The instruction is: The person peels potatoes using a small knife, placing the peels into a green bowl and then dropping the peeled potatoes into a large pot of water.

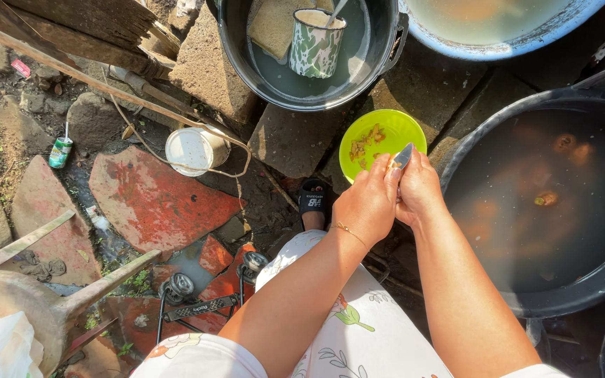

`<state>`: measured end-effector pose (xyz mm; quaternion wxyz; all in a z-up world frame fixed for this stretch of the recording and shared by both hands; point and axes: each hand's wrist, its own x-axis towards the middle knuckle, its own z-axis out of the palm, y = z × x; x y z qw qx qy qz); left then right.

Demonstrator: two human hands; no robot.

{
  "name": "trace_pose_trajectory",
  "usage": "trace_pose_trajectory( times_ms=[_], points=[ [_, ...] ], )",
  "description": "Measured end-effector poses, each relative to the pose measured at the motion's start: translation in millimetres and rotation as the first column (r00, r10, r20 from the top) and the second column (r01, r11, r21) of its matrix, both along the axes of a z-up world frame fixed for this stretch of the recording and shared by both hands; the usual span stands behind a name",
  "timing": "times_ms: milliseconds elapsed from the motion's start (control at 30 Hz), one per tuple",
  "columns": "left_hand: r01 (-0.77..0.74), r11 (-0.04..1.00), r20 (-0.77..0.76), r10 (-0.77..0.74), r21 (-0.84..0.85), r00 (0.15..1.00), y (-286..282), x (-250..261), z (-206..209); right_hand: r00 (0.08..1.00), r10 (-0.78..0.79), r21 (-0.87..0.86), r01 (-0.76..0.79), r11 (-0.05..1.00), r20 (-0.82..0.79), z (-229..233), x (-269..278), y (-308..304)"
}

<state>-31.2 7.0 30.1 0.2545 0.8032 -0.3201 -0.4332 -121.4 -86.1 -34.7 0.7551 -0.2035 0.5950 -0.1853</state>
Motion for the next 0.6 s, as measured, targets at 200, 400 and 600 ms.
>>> trace_pose_trajectory(
  times_ms=[200, 400, 600],
  points=[
    [-0.07, 0.992, -0.056, 0.064, -0.101, 0.996, 3, 13, -16, 0.985, 0.136, 0.044, -0.141, 0.989, 0.104, 9, -5, 8],
    [0.089, 0.996, -0.012, -0.089, 0.011, 0.996, 19, 11, 27, 1.0, 0.015, -0.032, -0.016, 0.999, -0.011, 6, -3, 2],
    [0.138, 0.989, -0.019, -0.137, 0.059, 0.99, 15, 16, 37, 0.999, -0.043, -0.057, 0.042, 0.998, -0.024, 2, -1, 5]
  ],
)
